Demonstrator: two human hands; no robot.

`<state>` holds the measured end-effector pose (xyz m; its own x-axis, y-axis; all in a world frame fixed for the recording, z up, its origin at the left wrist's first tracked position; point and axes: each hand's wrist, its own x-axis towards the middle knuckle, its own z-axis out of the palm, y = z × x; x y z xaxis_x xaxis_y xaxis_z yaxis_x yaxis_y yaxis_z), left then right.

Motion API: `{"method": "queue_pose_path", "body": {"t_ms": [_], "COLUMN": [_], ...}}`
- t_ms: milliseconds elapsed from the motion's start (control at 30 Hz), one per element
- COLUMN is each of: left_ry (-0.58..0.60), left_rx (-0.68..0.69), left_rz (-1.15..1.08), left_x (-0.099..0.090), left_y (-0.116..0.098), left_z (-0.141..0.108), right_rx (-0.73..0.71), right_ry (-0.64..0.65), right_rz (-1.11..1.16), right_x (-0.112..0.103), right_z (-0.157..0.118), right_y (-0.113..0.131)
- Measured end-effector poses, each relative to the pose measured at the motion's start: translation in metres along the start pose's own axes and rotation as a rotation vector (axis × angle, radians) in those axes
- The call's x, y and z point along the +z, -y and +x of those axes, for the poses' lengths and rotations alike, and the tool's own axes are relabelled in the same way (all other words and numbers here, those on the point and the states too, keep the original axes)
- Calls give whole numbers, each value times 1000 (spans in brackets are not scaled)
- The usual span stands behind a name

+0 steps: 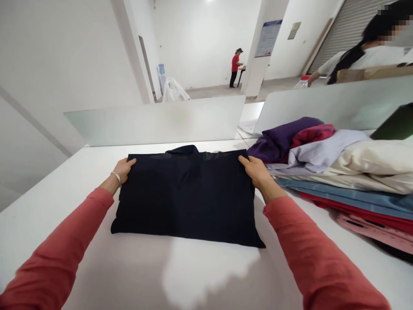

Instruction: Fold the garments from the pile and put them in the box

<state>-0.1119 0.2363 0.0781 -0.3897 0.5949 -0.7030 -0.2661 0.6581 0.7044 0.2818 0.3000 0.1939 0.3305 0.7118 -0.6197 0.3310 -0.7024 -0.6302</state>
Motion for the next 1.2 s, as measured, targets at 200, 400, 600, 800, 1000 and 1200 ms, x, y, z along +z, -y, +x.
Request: {"method": "queue_pose_path", "body": {"t_ms": [200, 400, 600, 800, 1000, 1200], "left_ry": [-42, -105, 33, 661, 618, 569], "left_rx": [207, 108, 646, 1084, 862, 808], "left_rz": [17, 542, 977, 1096, 1153, 1124], "left_x": [1, 3, 25, 115, 144, 137], "left_y": [-3, 13, -31, -40, -13, 17], "left_z": [4, 20, 6, -32, -25, -21], "right_rx": [-131, -40, -254, -534, -582, -544], "right_ry": [-39, -142, -112, 337, 544, 524], "right_rz": [-17, -377, -816, -1067, -1186, -1144], "right_x": [-1, -4, 1, 67, 128, 136], "right_z": [5, 24, 26, 2, 5, 19], "right_y": [17, -18, 23, 68, 41, 3]}}
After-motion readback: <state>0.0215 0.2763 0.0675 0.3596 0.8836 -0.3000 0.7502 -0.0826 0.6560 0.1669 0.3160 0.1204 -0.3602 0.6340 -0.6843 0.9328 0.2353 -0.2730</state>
